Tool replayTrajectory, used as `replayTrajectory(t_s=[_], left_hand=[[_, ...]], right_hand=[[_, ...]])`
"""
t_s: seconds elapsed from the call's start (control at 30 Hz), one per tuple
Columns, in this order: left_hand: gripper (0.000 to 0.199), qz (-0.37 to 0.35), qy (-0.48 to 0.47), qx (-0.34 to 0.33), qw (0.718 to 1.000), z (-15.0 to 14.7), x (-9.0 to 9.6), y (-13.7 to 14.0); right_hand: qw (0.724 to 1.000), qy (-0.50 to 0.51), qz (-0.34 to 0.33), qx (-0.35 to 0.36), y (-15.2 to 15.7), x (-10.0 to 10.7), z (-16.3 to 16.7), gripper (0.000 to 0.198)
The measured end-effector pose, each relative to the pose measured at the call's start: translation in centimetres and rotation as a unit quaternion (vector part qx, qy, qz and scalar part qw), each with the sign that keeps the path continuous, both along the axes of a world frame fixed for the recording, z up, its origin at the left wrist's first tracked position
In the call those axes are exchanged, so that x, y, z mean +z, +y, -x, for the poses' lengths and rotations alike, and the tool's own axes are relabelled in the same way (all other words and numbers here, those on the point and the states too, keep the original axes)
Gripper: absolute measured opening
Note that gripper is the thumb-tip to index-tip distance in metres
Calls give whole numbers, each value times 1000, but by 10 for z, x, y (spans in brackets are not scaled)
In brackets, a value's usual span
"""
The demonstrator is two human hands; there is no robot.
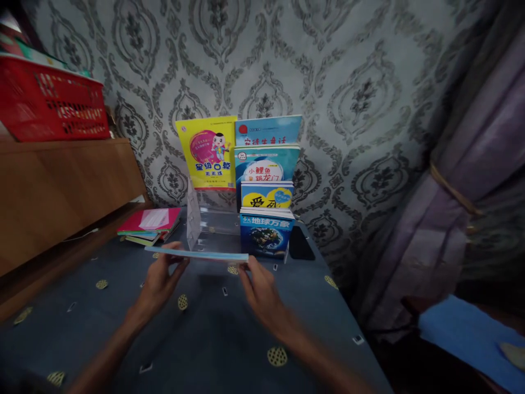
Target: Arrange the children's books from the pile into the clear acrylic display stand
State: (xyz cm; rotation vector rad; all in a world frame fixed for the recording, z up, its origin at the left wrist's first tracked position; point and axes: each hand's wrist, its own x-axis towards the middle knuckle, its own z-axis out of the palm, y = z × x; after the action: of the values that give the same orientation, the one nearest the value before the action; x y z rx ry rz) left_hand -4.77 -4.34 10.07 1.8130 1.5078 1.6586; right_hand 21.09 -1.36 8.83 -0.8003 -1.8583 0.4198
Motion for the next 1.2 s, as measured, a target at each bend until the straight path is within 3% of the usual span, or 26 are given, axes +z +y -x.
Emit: replayTrajectory(t_s=[0.23, 0.4, 0.67, 0.83, 1.0, 1.2], left_hand=[[24, -85, 15, 7, 996, 21, 10, 35], [19, -138, 78, 15, 987, 30, 22, 53], [30, -194, 87, 34, 977, 38, 51, 78], [27, -223, 76, 42, 971, 42, 81, 104], [24, -206, 65, 5, 976, 47, 111, 136], [45, -184, 64, -14, 981, 50, 128, 164]], right_hand=[[996, -26, -57, 58, 41, 16, 20, 30], [991, -31, -122, 46, 64, 28, 31, 31], [979, -63, -188, 47, 81, 62, 35, 33], [978, -64, -198, 14, 96, 97, 41, 28], [980, -59, -188, -24, 124, 127, 51, 16], [984, -63, -164, -33, 146, 145, 55, 18]])
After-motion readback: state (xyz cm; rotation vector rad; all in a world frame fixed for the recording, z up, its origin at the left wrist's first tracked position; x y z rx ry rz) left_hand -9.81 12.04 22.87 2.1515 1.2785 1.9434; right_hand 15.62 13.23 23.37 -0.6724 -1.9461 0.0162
